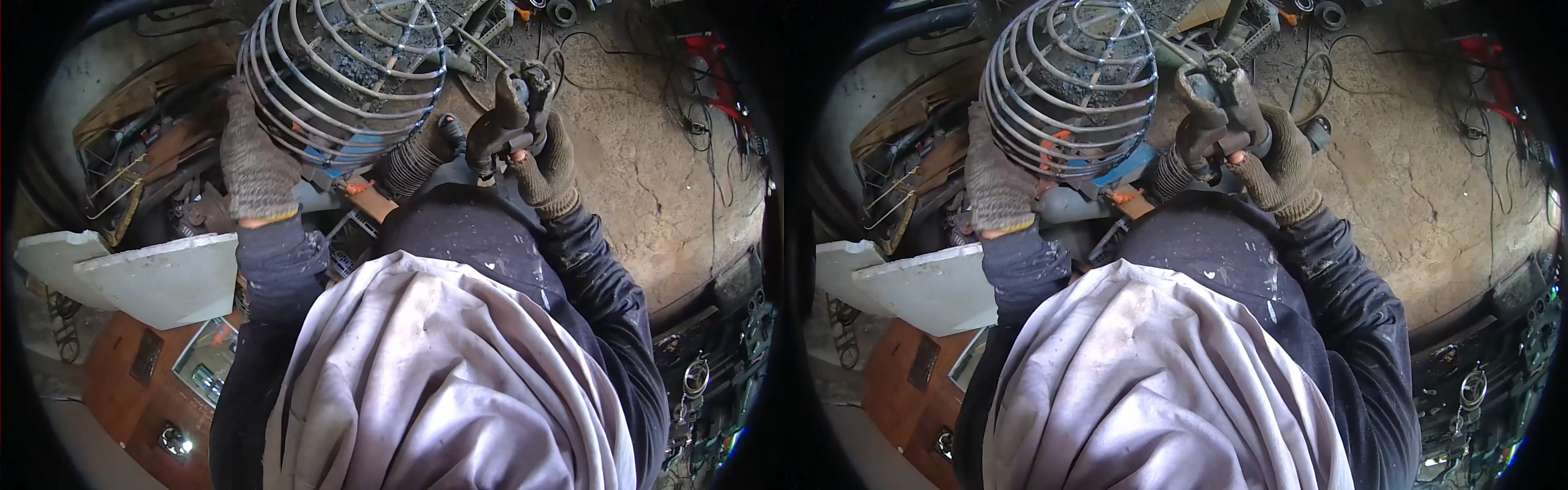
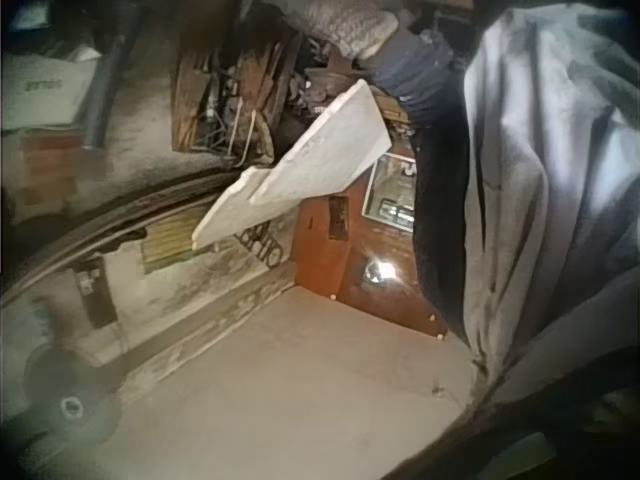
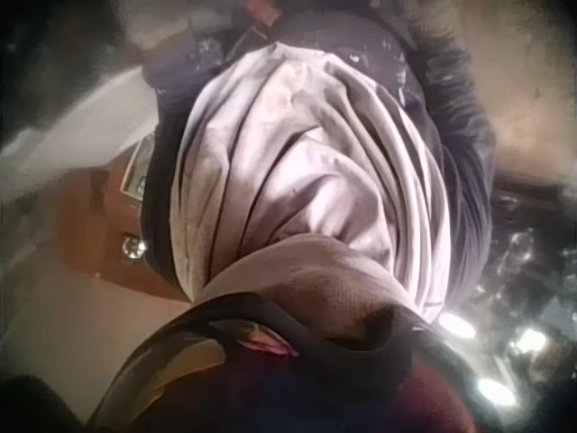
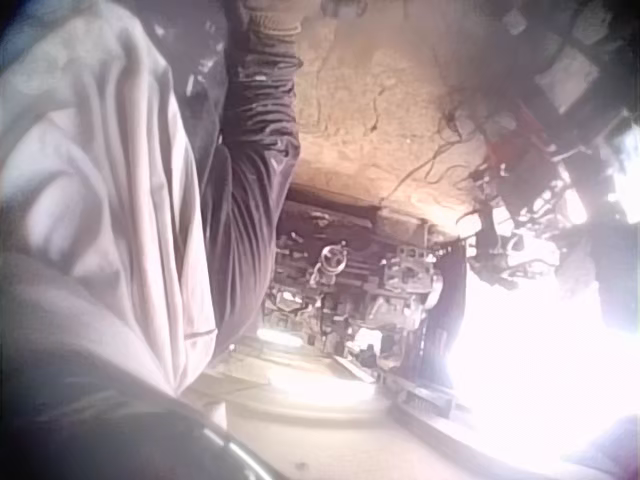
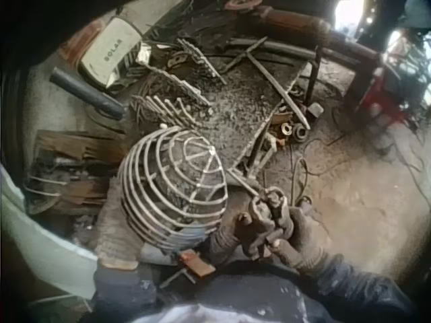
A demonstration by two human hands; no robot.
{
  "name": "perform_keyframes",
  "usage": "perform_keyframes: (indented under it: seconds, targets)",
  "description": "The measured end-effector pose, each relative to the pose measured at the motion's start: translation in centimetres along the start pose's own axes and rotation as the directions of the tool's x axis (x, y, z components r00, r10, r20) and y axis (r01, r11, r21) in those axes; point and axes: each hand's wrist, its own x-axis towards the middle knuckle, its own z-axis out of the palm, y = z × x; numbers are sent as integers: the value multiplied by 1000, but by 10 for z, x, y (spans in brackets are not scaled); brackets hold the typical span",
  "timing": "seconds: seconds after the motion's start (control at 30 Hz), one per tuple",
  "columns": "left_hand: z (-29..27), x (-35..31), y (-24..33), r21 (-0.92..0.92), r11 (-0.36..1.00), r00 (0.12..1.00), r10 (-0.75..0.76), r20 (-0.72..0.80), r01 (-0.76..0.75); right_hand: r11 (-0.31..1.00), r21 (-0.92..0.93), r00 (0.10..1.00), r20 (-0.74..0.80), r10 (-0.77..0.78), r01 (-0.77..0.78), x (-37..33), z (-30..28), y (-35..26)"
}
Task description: The person shapes a metal wire structure by hammering it, smooths edges with an angle grinder, and joins the metal pieces together using a welding tool.
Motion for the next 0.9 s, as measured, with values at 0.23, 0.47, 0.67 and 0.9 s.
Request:
perform_keyframes:
  seconds: [0.23,0.47,0.67,0.9]
  targets:
    - [25,-8,33,-386,884,941,-324,-101,263,1000,11,997,-72,-27,28,7,6,9]
    - [41,-15,50,-365,888,931,-344,-120,281,998,-61,997,-78,17,-22,8,8,24]
    - [48,-17,54,-344,898,926,-344,-156,275,997,-80,996,-84,4,-11,7,12,33]
    - [42,-11,46,-370,890,938,-329,-111,268,999,-23,996,-83,34,-36,7,15,38]
